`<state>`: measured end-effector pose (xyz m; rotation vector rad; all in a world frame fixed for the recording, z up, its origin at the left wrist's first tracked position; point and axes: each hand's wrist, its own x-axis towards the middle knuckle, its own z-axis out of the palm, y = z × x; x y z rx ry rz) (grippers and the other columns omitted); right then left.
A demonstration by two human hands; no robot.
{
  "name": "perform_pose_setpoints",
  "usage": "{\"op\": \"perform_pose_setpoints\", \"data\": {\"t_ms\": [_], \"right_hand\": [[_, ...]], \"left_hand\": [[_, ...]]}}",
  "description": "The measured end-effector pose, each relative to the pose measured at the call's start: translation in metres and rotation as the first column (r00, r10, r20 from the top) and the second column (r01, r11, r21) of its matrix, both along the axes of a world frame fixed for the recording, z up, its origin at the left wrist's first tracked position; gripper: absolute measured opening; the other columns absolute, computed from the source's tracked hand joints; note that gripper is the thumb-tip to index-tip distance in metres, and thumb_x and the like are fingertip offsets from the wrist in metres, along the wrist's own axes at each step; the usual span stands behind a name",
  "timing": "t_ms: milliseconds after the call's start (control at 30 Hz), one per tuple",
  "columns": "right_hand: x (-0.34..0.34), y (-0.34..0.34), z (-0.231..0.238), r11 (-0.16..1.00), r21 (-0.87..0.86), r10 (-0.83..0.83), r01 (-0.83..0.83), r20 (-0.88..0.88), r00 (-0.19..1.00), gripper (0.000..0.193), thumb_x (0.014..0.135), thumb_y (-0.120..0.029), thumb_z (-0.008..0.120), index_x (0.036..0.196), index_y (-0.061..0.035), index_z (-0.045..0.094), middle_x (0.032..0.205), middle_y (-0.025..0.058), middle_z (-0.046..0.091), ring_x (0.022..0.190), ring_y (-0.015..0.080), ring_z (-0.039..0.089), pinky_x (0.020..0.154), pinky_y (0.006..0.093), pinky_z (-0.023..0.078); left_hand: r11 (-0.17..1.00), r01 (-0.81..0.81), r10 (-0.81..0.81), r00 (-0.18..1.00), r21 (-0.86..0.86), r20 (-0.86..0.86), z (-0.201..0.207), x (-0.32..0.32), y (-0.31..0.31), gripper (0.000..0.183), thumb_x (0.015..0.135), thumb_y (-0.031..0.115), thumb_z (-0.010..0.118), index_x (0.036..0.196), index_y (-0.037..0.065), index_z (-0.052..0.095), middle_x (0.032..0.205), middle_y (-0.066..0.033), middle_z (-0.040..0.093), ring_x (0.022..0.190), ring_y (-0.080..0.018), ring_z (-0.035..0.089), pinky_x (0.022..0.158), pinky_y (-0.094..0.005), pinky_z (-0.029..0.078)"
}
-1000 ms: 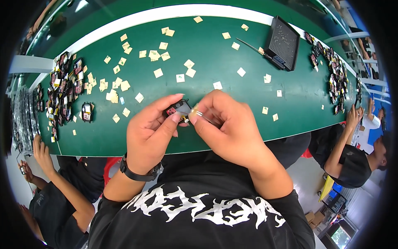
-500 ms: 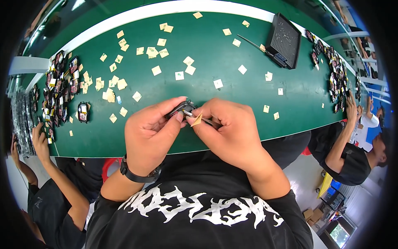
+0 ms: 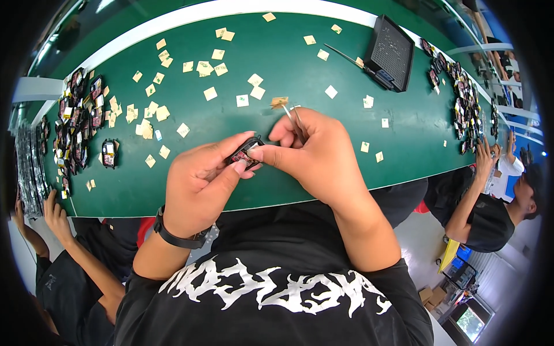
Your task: Assembling the internal components and circuitry of small electronic wearable devices on a manufacturing line.
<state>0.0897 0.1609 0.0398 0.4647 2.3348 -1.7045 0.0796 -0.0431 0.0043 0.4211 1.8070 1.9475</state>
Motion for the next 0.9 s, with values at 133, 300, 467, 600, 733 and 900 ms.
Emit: {"op": "perform_pose_setpoints", "data": {"t_ms": [133,300,467,600,733,900], "right_hand": [[-0.008,0.003,0.004,0.992,-0.069,0.109,-0.101,0.133,0.985,0.023,0.080,-0.009,0.087,0.087,0.0014,0.068,0.069,-0.0037,0.057,0.061,0.0029,0.048,0.052,0.0212,0.038],[-0.009,0.009,0.002,0.983,-0.089,0.171,-0.161,0.118,0.978,0.021,0.086,-0.015,0.083,0.091,-0.0002,0.069,0.073,-0.0026,0.060,0.064,0.0023,0.049,0.054,0.0202,0.038],[0.011,0.062,0.011,0.983,-0.182,0.025,-0.027,-0.013,1.000,0.023,0.104,-0.025,0.060,0.108,-0.0047,0.070,0.081,-0.0024,0.062,0.063,0.0025,0.046,0.055,0.0190,0.034],[0.042,0.134,0.013,0.964,0.068,-0.242,0.256,-0.161,0.957,0.030,0.109,-0.031,0.052,0.116,-0.0064,0.068,0.076,-0.0050,0.056,0.062,0.0023,0.044,0.053,0.0192,0.029],[0.068,0.200,0.010,0.862,0.209,-0.431,0.462,-0.178,0.885,0.031,0.108,-0.035,0.054,0.114,-0.0073,0.068,0.073,-0.0074,0.052,0.059,0.0006,0.041,0.050,0.0181,0.026],[0.110,0.280,-0.006,0.765,0.225,-0.563,0.603,-0.220,0.797,0.023,0.105,-0.028,0.062,0.112,-0.0076,0.070,0.070,-0.0088,0.050,0.059,-0.0014,0.039,0.051,0.0165,0.024]], "left_hand": [[0.999,0.024,-0.025,0.999,0.025,0.040,0.002,-0.002,-0.003,0.037,0.099,-0.006,0.056,0.136,-0.011,0.058,0.112,-0.0149,0.069,0.100,-0.0178,0.070,0.092,-0.0315,0.057],[0.988,-0.085,0.059,0.980,0.131,0.189,0.006,0.003,0.007,0.038,0.099,-0.005,0.058,0.137,-0.010,0.057,0.109,-0.0139,0.069,0.094,-0.0151,0.069,0.088,-0.0291,0.058],[0.986,-0.166,0.160,0.970,0.017,0.183,0.007,0.008,0.009,0.039,0.098,-0.002,0.062,0.136,-0.010,0.058,0.106,-0.0117,0.070,0.087,-0.0135,0.069,0.078,-0.0257,0.057],[0.986,-0.167,0.160,0.956,0.010,0.248,0.015,0.005,0.007,0.038,0.098,-0.002,0.063,0.135,-0.010,0.059,0.104,-0.0114,0.070,0.086,-0.0141,0.069,0.076,-0.0255,0.057],[0.984,-0.180,0.172,0.941,0.002,0.290,0.016,0.003,0.007,0.037,0.098,-0.002,0.062,0.133,-0.010,0.060,0.103,-0.0118,0.070,0.084,-0.0147,0.069,0.074,-0.0253,0.057],[0.985,-0.170,0.167,0.939,-0.019,0.300,0.016,-0.001,0.009,0.037,0.098,-0.003,0.062,0.134,-0.011,0.059,0.103,-0.0117,0.070,0.083,-0.0145,0.068,0.075,-0.0260,0.057]]}}
